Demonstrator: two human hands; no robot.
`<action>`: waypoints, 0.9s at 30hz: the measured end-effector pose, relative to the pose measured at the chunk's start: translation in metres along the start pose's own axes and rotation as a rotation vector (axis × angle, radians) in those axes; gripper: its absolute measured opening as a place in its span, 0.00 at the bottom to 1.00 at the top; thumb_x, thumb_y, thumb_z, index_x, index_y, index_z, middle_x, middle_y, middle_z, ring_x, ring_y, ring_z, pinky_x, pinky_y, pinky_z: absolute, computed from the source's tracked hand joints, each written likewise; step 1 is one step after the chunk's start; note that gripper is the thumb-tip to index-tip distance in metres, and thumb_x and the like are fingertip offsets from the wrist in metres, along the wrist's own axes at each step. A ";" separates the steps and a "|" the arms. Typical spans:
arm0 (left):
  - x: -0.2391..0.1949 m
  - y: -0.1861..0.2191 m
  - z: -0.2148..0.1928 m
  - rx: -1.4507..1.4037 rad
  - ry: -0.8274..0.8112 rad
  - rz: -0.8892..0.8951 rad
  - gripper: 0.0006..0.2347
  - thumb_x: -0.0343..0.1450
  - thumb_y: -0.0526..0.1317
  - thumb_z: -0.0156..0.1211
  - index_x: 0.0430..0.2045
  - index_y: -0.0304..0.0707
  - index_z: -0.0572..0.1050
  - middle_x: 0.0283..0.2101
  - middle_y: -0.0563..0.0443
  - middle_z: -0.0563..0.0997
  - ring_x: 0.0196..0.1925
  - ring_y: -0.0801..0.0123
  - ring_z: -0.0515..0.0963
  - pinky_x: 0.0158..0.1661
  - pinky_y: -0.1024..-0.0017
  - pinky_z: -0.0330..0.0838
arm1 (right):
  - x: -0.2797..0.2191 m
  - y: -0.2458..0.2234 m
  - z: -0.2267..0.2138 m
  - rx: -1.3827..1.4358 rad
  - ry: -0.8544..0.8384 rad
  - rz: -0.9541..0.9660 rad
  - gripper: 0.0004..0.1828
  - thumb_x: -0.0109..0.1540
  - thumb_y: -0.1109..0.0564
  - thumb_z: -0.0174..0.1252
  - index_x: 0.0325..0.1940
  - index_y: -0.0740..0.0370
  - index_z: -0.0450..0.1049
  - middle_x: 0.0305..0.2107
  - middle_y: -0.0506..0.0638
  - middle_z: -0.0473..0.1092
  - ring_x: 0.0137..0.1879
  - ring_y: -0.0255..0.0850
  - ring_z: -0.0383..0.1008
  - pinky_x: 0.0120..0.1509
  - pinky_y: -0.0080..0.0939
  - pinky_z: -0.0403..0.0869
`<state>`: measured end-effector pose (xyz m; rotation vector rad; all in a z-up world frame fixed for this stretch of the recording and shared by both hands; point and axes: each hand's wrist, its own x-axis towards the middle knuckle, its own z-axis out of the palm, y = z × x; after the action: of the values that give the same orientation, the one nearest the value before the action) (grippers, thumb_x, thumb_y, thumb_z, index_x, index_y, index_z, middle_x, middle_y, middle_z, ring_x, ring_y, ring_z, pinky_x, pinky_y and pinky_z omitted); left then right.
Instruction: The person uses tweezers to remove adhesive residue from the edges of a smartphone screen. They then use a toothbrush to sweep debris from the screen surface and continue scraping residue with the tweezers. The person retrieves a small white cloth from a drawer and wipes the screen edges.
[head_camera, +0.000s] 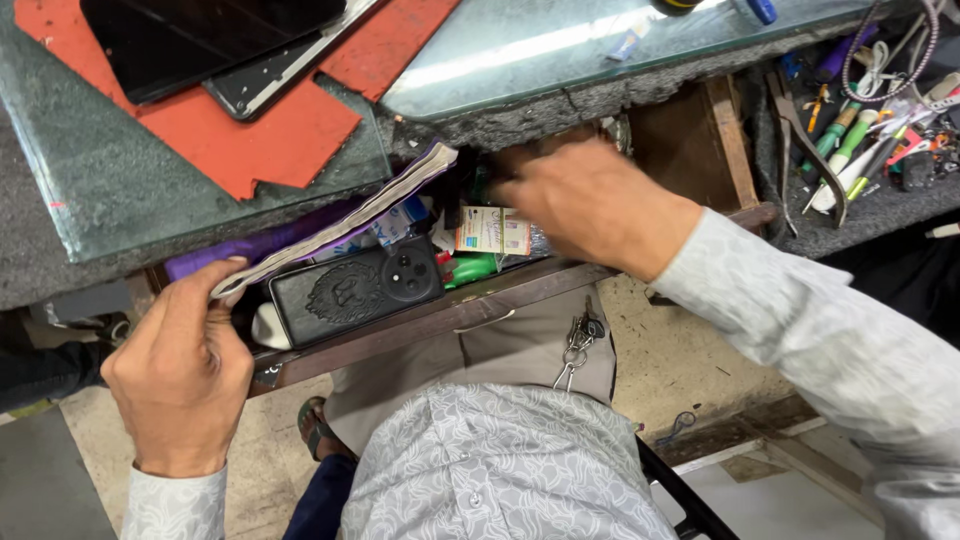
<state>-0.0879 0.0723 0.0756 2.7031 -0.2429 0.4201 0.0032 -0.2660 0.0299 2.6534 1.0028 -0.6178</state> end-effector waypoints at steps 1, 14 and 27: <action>0.000 0.000 0.000 0.007 0.001 0.011 0.15 0.69 0.21 0.59 0.48 0.36 0.79 0.39 0.42 0.82 0.35 0.56 0.82 0.36 0.65 0.74 | 0.008 -0.007 -0.001 0.077 0.037 -0.082 0.27 0.72 0.53 0.49 0.77 0.47 0.63 0.25 0.45 0.72 0.28 0.34 0.75 0.65 0.69 0.66; 0.007 -0.001 -0.003 -0.009 -0.003 0.009 0.16 0.68 0.20 0.57 0.46 0.34 0.78 0.43 0.41 0.83 0.40 0.54 0.84 0.39 0.64 0.76 | -0.003 0.028 0.039 -0.195 0.209 -0.128 0.16 0.69 0.41 0.41 0.49 0.36 0.75 0.45 0.41 0.78 0.46 0.38 0.78 0.69 0.66 0.58; -0.004 -0.015 0.007 0.044 -0.021 0.010 0.13 0.72 0.22 0.59 0.48 0.37 0.79 0.43 0.46 0.83 0.41 0.59 0.84 0.41 0.70 0.76 | -0.038 0.063 0.019 -0.001 -0.277 0.127 0.13 0.67 0.57 0.48 0.45 0.48 0.79 0.32 0.53 0.79 0.41 0.46 0.80 0.56 0.54 0.72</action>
<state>-0.0860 0.0840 0.0631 2.7514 -0.2563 0.4051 0.0141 -0.3409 0.0355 2.5154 0.7499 -0.9225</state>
